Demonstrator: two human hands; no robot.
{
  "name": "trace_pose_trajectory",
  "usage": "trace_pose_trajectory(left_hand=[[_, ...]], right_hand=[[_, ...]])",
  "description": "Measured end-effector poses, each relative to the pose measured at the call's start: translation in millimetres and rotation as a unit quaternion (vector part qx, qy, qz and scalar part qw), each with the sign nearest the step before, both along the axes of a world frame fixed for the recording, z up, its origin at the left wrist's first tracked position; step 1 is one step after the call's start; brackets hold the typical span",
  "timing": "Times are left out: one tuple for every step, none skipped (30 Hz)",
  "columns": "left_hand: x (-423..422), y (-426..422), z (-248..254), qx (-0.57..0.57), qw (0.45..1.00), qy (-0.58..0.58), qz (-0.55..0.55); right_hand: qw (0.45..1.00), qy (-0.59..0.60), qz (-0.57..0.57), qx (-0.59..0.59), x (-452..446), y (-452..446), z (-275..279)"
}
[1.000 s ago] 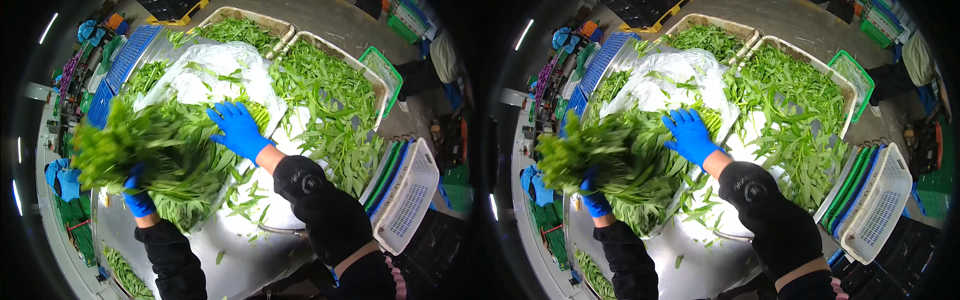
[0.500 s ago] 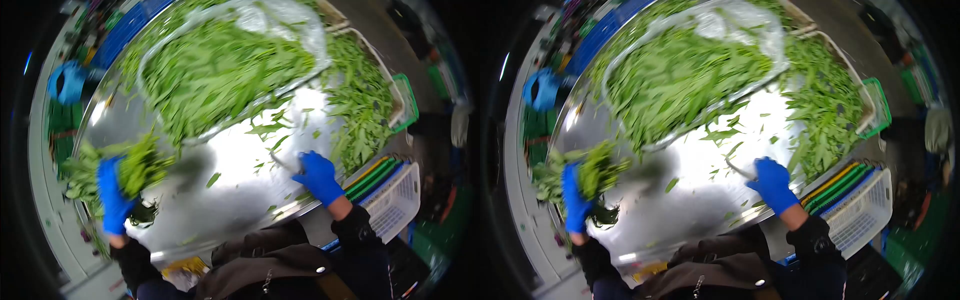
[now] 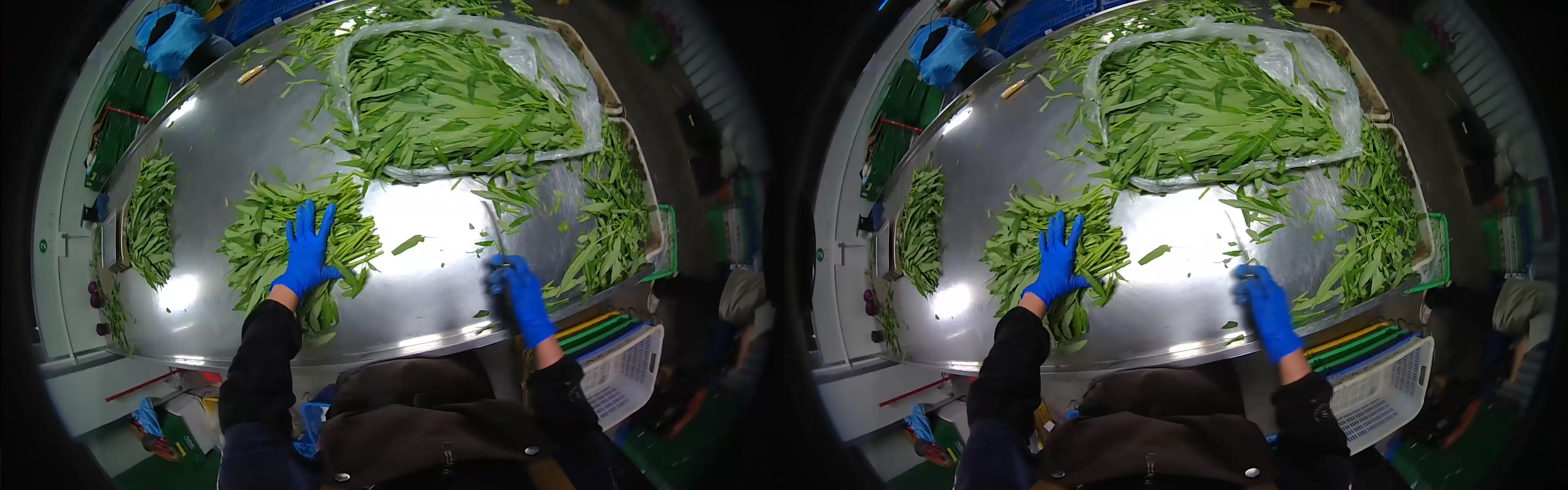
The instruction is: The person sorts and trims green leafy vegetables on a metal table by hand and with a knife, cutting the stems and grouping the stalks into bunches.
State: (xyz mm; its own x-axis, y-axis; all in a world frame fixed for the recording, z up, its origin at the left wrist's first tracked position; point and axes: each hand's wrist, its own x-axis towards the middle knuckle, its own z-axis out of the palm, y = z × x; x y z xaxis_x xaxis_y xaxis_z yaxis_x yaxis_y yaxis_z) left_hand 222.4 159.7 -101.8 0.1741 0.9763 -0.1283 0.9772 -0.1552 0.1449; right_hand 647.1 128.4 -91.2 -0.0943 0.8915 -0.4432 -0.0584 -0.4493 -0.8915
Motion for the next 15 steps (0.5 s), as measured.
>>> trace_pose_trajectory(left_hand=[[-2.8,0.6,1.9,-0.025,1.000,0.006,0.008],[-6.7,1.9,6.2,-0.020,1.000,0.003,0.015],[-10.9,4.0,12.9,-0.011,0.999,-0.049,0.018],[-15.1,6.0,21.5,-0.003,0.995,-0.101,0.020],[-17.8,10.7,36.7,0.025,0.989,-0.144,0.017],[-27.7,19.2,34.4,0.026,0.989,-0.147,0.019],[-40.8,28.3,28.9,0.059,0.980,-0.189,0.001],[-49.6,35.5,23.0,0.091,0.969,-0.230,-0.016],[-50.9,40.7,17.5,0.116,0.959,-0.257,-0.005],[-55.9,47.3,10.4,0.117,0.959,-0.259,-0.002],[-62.2,55.0,-1.0,0.085,0.959,-0.269,0.007],[-67.9,60.2,-14.7,0.052,0.959,-0.278,0.017],[-71.1,62.6,-31.6,0.082,0.965,-0.250,-0.004],[-70.2,62.3,-32.3,0.083,0.964,-0.252,-0.004],[-67.4,61.0,-34.0,0.065,0.975,-0.214,-0.004]], right_hand=[[0.999,0.053,0.003,-0.003,-22.6,-3.4,-10.1],[0.999,0.038,0.014,0.010,-48.8,-5.0,-4.7],[0.999,0.042,0.034,0.005,-72.0,-5.7,-5.2],[0.998,0.052,0.040,-0.018,-96.8,-8.4,-9.1],[0.997,0.067,0.048,-0.009,-120.5,-11.1,-8.2],[0.997,0.045,0.067,0.003,-142.6,-13.4,-10.5],[0.997,0.022,0.068,0.016,-166.8,-15.0,-2.5],[0.995,-0.022,0.084,0.056,-186.8,-14.5,-2.7],[0.986,-0.082,0.108,0.096,-205.4,-7.8,3.7],[0.990,-0.063,0.121,0.042,-218.4,-1.9,12.8],[0.984,-0.063,0.073,0.149,-237.3,4.5,-9.4],[0.965,-0.061,0.024,0.253,-251.1,10.8,-32.0],[0.965,-0.062,0.026,0.254,-255.5,17.6,-28.5],[0.961,-0.123,0.057,0.242,-258.5,25.3,-20.7],[0.952,-0.184,0.087,0.229,-260.8,30.7,-16.3]])
